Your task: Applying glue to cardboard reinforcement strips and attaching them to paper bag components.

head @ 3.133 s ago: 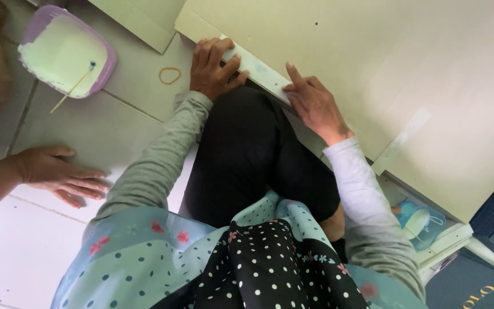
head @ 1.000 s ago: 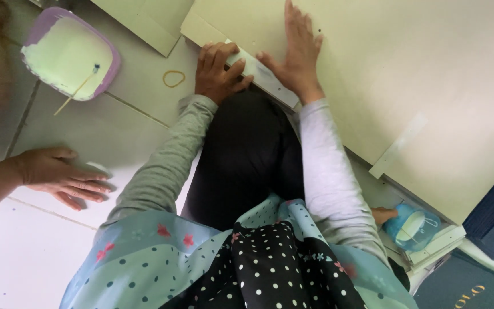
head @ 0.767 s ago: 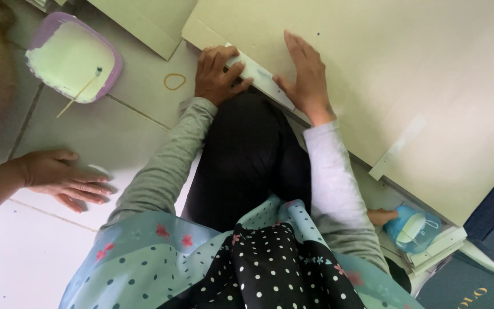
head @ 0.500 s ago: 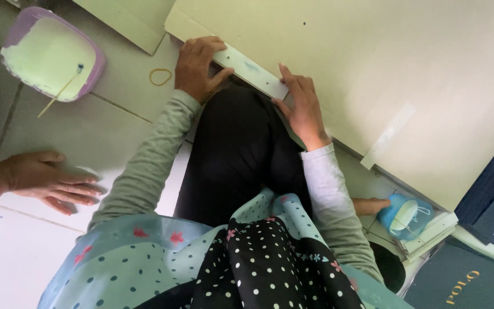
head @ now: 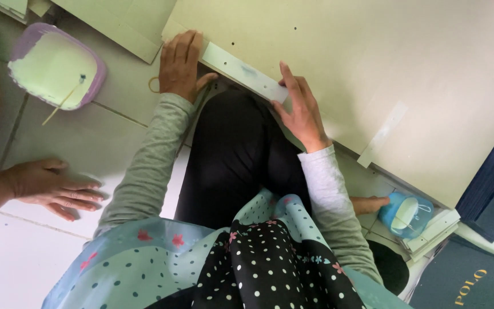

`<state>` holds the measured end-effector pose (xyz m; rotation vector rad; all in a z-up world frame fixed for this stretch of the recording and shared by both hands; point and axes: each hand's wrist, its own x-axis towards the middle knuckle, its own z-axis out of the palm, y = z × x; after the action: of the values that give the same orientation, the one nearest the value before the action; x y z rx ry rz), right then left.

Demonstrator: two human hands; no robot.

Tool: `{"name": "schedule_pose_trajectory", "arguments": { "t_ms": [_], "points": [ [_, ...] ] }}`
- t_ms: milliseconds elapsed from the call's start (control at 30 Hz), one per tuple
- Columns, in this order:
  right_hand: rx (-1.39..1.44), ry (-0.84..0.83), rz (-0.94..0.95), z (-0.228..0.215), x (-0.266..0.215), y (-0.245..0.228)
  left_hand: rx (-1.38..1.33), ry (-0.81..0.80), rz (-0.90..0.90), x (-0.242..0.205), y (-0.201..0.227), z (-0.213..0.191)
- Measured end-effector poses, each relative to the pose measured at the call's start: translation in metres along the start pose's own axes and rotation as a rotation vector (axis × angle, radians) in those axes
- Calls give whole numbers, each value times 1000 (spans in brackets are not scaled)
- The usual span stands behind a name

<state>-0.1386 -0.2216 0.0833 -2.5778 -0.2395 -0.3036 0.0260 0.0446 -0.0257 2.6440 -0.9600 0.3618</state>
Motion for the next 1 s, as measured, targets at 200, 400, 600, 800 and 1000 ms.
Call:
{"name": "schedule_pose_trajectory", "arguments": {
  "t_ms": [200,400,600,800,1000],
  "points": [
    [130,145,62,-19,-8,-4,-150,-33,-1,7,-5,0],
    [835,296,528,-33,-32,-30,-611,85,4,13,29,-65],
    [1303,519,644,-45,-107,-31,-891,-43,-88,13,155,-102],
    [1124,798,774,-116,-213,-48,-1071,-274,-31,-12,284,-57],
    [997,1148,847,-171,-352,-51,-1528,-843,-548,-49,371,33]
  ]
}}
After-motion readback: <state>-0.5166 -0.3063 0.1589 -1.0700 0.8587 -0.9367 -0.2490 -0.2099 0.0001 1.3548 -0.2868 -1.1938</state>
